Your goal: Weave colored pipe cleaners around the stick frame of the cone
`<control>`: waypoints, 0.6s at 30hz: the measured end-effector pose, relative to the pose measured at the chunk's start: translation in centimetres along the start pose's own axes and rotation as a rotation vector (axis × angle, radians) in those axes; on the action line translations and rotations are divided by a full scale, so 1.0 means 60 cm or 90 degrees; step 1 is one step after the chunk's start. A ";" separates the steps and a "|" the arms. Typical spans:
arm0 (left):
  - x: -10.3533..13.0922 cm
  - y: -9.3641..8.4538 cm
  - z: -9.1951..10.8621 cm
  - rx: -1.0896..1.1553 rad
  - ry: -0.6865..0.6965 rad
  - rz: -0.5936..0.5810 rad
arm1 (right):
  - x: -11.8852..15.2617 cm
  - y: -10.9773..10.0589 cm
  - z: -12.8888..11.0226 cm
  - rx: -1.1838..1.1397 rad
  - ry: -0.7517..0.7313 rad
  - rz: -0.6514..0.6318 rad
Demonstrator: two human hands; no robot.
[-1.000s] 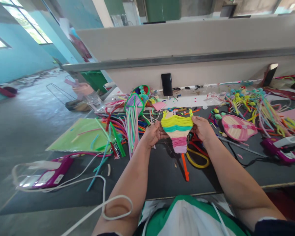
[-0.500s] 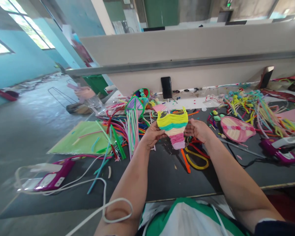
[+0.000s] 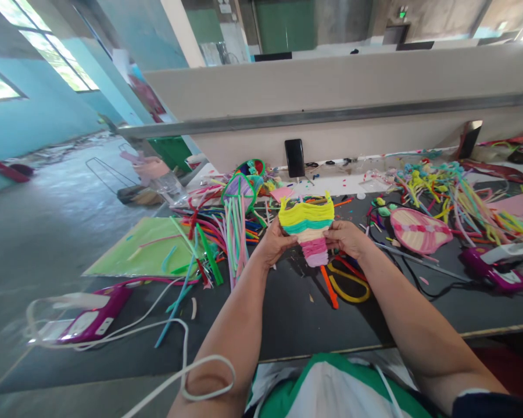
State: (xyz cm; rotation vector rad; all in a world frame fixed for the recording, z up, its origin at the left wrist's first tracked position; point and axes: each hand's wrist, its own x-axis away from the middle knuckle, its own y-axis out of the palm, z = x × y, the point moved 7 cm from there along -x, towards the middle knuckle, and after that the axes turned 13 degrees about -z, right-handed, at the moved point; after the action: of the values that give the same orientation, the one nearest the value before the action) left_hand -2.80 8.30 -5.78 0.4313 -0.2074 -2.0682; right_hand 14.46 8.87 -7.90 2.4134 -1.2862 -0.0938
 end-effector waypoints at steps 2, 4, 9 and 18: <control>0.000 0.001 0.003 0.004 0.012 -0.006 | -0.001 0.001 0.001 -0.006 -0.002 0.000; 0.001 0.000 0.003 0.013 0.007 -0.005 | -0.001 0.001 0.001 -0.004 -0.005 0.005; 0.005 -0.019 -0.008 0.070 -0.034 0.014 | -0.001 0.002 -0.001 -0.003 -0.015 0.004; -0.001 -0.058 -0.018 0.186 -0.005 0.110 | 0.003 0.009 -0.001 -0.008 -0.008 -0.022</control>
State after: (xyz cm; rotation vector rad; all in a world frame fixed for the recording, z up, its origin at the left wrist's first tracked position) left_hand -5.11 10.15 -7.88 0.5623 -0.5366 -1.8752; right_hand 14.16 8.49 -7.60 2.4287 -1.2465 -0.1253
